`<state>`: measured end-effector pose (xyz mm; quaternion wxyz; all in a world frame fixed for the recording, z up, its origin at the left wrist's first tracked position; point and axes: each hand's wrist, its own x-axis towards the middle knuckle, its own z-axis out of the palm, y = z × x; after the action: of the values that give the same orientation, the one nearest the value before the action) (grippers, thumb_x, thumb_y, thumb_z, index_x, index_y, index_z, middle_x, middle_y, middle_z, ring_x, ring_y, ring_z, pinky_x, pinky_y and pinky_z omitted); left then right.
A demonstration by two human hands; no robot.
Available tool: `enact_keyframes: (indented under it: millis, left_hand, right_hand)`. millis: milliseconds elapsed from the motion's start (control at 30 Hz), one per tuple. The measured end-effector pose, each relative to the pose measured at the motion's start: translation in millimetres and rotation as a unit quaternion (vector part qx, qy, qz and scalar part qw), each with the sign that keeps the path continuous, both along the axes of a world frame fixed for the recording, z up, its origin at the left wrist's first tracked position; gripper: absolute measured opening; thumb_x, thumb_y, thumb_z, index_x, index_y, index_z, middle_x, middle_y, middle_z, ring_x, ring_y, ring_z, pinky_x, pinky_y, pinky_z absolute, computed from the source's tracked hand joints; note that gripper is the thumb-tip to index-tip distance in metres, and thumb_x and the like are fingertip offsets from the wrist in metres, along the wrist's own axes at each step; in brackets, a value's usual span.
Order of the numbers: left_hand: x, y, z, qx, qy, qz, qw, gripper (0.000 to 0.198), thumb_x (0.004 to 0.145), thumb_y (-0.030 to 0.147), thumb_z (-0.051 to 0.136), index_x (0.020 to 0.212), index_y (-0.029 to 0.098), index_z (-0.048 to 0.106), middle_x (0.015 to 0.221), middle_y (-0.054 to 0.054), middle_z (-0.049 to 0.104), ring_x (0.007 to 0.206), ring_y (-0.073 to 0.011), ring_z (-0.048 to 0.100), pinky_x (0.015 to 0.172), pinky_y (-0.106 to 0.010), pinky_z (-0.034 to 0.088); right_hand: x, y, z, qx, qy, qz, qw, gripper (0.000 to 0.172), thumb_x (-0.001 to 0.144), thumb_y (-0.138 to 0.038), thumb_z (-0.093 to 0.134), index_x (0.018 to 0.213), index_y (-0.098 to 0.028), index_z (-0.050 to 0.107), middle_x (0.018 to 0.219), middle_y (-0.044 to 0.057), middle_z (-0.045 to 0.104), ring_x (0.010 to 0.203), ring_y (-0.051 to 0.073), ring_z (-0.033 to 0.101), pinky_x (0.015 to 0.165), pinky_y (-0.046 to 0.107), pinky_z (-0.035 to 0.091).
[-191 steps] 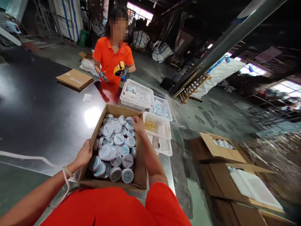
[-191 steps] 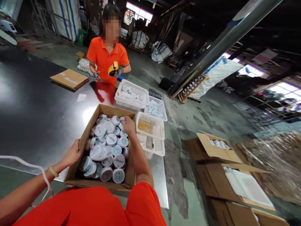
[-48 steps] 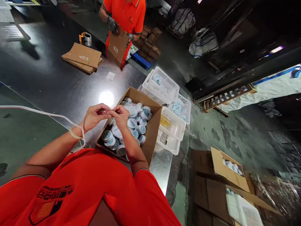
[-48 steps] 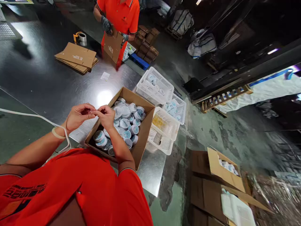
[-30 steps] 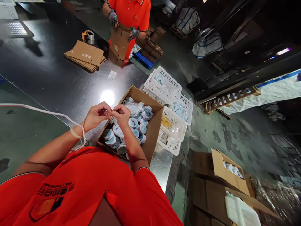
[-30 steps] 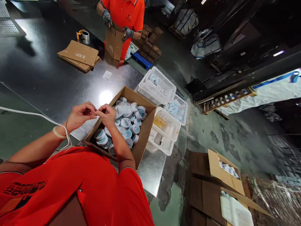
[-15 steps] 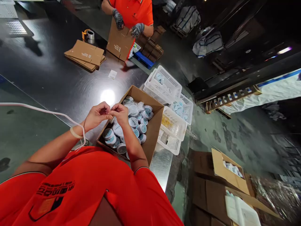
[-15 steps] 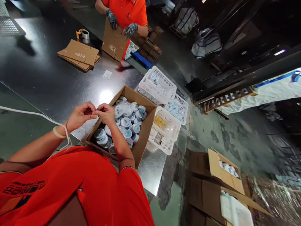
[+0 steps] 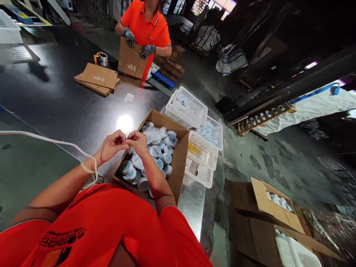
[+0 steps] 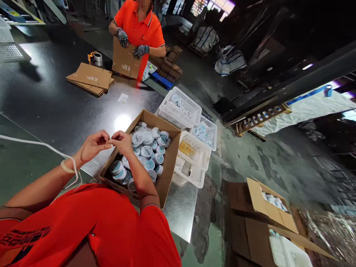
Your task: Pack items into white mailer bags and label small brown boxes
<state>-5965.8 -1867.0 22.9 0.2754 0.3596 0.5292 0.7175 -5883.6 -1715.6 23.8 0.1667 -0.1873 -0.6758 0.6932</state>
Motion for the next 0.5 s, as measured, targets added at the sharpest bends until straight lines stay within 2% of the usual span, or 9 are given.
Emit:
enact_keyframes:
  millis: [167,267,400,500]
  left_hand:
    - [-2.0,3.2,-2.9,0.036,-0.008,-0.006,0.999,0.051,0.075,0.044,0.108,0.08,0.02,0.064,0.079,0.001,0.059,0.074,-0.0148,0.053,0.069,-0.026,0.046]
    - [-2.5,4.4,-3.1,0.049,-0.009,-0.005,0.999,0.054,0.075,0.049,0.108,0.081,0.019,0.063,0.083,0.0,0.062,0.079,-0.0154,0.056,0.074,-0.026,0.049]
    - [-1.8,5.7,-4.5,0.08,-0.025,-0.001,0.996,0.06,0.076,0.055,0.109,0.081,0.019,0.061,0.088,-0.001,0.063,0.085,-0.0161,0.06,0.08,-0.026,0.052]
    - [-1.2,5.7,-6.3,0.09,-0.035,-0.009,0.995,0.061,0.077,0.054,0.109,0.081,0.019,0.059,0.09,-0.002,0.063,0.087,-0.0159,0.06,0.081,-0.025,0.053]
  right_hand:
    - [0.2,-1.7,-1.7,0.048,0.017,-0.032,0.998,0.059,0.059,-0.061,0.103,0.065,-0.024,0.058,0.057,-0.008,0.057,0.053,0.01,0.051,0.053,0.025,0.043]
    - [3.9,-4.9,-4.0,0.126,0.035,-0.077,0.988,0.054,0.07,-0.06,0.101,0.068,-0.024,0.061,0.062,-0.007,0.059,0.058,0.011,0.053,0.057,0.026,0.045]
    - [9.7,-7.8,-11.2,0.274,0.074,-0.119,0.951,0.041,0.086,-0.055,0.097,0.084,-0.023,0.07,0.082,-0.001,0.07,0.071,0.014,0.063,0.067,0.029,0.053]
    - [10.4,-8.1,-20.1,0.341,0.115,-0.139,0.923,0.037,0.093,-0.054,0.093,0.1,-0.023,0.073,0.099,0.004,0.073,0.072,0.014,0.065,0.065,0.029,0.053]
